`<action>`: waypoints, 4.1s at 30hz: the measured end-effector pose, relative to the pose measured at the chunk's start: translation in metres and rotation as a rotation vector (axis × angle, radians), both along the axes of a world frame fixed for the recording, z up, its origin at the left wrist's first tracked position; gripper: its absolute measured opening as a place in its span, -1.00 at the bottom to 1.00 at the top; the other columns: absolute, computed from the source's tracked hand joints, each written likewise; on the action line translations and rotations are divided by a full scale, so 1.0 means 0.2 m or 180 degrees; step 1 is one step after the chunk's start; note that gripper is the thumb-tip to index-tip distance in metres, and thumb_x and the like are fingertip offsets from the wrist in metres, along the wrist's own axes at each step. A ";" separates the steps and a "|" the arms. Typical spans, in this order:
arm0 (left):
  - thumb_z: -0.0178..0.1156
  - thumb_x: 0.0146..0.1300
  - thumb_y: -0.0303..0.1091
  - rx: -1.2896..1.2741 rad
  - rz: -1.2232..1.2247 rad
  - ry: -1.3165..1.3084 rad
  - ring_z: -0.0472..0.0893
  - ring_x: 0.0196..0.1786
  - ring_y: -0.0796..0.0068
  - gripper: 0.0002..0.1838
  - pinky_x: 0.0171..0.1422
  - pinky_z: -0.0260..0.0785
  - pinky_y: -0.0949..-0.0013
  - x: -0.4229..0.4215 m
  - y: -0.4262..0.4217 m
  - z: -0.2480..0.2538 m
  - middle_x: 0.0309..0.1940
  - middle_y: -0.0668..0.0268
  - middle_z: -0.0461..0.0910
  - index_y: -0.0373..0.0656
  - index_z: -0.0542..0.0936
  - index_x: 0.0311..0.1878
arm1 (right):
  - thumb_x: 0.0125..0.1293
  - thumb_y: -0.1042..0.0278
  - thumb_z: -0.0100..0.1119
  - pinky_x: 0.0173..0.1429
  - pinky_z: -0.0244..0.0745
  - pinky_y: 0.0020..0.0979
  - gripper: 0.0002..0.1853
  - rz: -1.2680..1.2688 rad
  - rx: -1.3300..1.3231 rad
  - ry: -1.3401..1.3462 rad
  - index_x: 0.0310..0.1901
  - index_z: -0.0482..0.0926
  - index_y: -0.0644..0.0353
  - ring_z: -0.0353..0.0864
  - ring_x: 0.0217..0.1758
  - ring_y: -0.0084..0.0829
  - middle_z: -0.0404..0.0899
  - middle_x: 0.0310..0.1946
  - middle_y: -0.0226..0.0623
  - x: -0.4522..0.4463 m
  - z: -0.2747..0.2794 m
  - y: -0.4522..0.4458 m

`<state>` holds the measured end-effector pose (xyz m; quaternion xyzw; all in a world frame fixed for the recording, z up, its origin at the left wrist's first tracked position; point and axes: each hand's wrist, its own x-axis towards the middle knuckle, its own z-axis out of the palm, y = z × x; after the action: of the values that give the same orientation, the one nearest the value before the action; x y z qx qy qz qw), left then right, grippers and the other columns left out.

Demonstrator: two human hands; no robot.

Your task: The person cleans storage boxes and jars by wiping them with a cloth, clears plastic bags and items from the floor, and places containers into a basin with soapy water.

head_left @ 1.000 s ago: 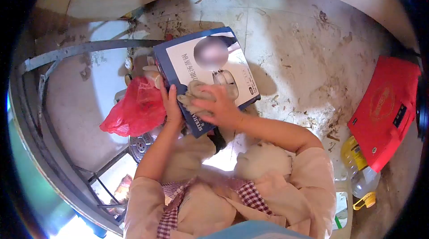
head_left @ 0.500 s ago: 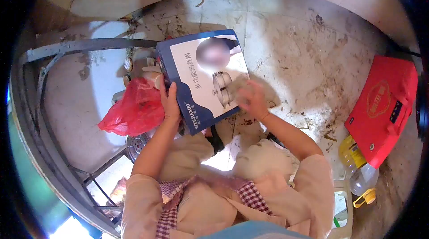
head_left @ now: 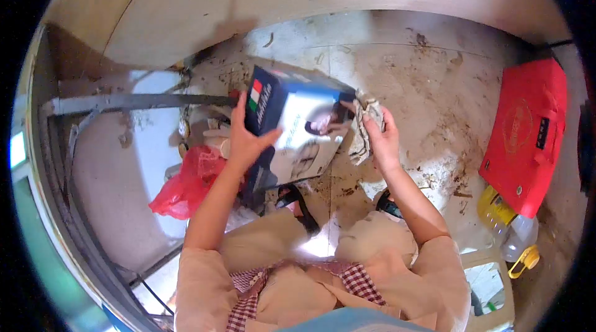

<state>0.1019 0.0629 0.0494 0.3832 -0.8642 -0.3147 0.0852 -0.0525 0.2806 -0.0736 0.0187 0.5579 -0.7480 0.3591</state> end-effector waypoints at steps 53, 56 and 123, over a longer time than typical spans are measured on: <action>0.44 -0.20 -0.11 0.1637 -0.0432 0.0521 0.32 0.22 -0.11 0.18 0.33 0.17 0.07 -1.77 1.26 0.03 0.17 -0.19 0.25 -0.20 -0.08 0.43 | 0.22 0.40 0.15 0.18 0.32 -0.45 -0.53 -0.0781 0.1071 -0.0873 0.17 0.37 0.30 0.45 0.06 -0.45 0.47 0.05 -0.28 0.21 0.00 1.50; 0.39 0.01 -0.23 0.3792 -0.1481 0.0740 0.42 0.19 0.25 -0.03 0.25 0.31 0.28 -1.79 1.40 0.02 0.24 -0.08 0.31 -0.35 0.03 0.38 | 0.22 0.40 0.15 0.20 0.30 -0.44 -0.52 -0.0921 0.1062 -0.0840 0.18 0.36 0.32 0.44 0.10 -0.42 0.47 0.07 -0.27 0.17 0.06 1.45; 0.15 0.26 -0.32 0.0886 0.3344 0.4444 0.60 -0.11 0.27 -0.64 -0.07 0.51 0.22 1.44 -0.47 0.19 -0.07 0.21 0.57 -0.21 0.47 0.10 | 0.16 0.07 0.23 0.26 0.28 -0.33 -0.21 0.4079 0.0695 -0.0660 0.35 0.12 0.17 0.36 0.20 -0.31 0.36 0.18 -0.14 0.92 -0.21 -1.06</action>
<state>0.3895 -0.0304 0.0869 0.4580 -0.2812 -0.4994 0.6795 0.1311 0.0684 -0.1157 -0.2090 0.4938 -0.3195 0.7813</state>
